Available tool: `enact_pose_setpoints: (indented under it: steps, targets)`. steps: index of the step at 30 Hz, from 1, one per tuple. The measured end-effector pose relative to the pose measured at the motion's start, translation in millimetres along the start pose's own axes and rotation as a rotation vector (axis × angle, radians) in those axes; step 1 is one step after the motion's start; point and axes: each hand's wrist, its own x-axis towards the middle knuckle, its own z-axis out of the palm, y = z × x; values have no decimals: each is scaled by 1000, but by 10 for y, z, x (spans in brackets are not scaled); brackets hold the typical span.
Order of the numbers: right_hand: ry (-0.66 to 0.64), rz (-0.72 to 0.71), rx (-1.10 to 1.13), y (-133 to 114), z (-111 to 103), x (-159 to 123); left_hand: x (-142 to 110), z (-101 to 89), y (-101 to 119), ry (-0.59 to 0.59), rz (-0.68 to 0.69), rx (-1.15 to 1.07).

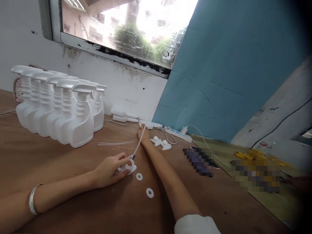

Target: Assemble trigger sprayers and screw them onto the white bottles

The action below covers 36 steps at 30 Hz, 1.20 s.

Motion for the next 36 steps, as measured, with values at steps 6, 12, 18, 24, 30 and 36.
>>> enact_pose_setpoints:
  steps: [6,12,18,24,30,36]
  targets:
    - [-4,98,-96,84,83,304,-5,13,-11,-14,20,32]
    - [-10,-25,-95,258,67,337,-16,24,-25,8,37,37]
    - [10,-212,-32,258,26,284,-16,24,-31,13,30,36]
    - [110,-327,58,115,-169,232,-28,14,-12,10,39,41]
    - [407,-129,138,44,-600,180,-20,48,-36,22,35,34]
    - [808,-84,454,281,-1325,98,-15,50,-52,17,53,44]
